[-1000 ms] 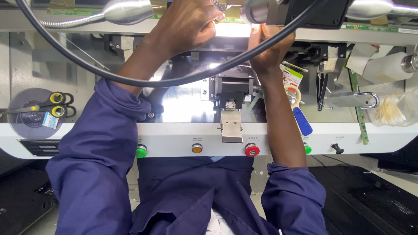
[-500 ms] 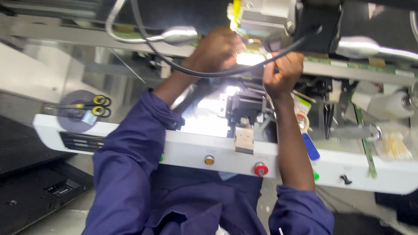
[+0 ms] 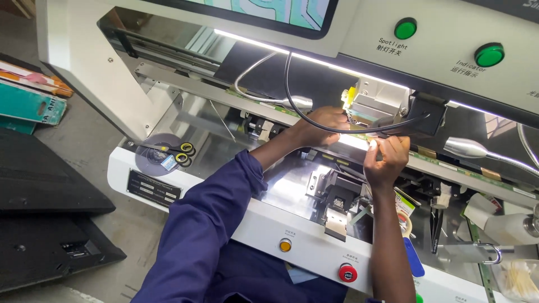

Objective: A person is using a bonding machine to repair an LCD panel by aligning and attaching a flexible circuit (COF).

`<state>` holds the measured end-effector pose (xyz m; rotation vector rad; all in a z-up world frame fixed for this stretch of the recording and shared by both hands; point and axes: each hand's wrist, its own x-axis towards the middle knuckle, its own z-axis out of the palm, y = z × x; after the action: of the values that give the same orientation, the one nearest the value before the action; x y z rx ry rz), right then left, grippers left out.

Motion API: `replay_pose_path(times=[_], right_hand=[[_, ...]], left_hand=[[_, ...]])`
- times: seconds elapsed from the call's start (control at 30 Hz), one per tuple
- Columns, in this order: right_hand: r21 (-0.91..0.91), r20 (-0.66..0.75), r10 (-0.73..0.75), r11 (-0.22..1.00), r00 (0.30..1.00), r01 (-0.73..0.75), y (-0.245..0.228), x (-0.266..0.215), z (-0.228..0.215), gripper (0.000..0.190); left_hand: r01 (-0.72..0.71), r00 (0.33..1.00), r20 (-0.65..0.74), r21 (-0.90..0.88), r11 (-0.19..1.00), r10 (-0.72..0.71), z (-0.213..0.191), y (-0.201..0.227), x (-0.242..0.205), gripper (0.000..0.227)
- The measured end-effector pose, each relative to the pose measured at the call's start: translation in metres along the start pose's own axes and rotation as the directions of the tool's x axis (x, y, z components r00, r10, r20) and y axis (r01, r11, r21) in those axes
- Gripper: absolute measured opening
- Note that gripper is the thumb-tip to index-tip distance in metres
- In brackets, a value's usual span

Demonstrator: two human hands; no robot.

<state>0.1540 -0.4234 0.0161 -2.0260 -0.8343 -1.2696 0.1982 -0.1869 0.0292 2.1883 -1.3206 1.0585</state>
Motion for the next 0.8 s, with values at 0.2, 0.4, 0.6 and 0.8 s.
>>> replay_pose_path(times=[0.2,0.4,0.6,0.8], right_hand=[[0.006,0.005,-0.003,1.000,1.000,0.003,-0.008,0.006,-0.003,0.011],[0.003,0.009,0.005,1.000,1.000,-0.005,-0.008,0.005,-0.003,0.010],[0.010,0.009,0.021,1.000,1.000,-0.021,-0.004,0.000,-0.001,0.009],[-0.011,0.009,0.009,1.000,1.000,-0.009,-0.007,0.003,-0.001,0.008]], left_hand=[[0.014,1.000,0.011,-0.040,0.999,-0.014,-0.010,0.005,0.004,0.010],[0.032,0.999,-0.009,-0.049,0.998,-0.033,-0.011,0.007,0.003,0.010],[0.040,0.999,-0.009,-0.051,0.998,-0.040,-0.016,0.010,0.004,0.009],[0.073,0.996,0.053,-0.025,0.997,-0.072,-0.021,0.013,0.004,0.008]])
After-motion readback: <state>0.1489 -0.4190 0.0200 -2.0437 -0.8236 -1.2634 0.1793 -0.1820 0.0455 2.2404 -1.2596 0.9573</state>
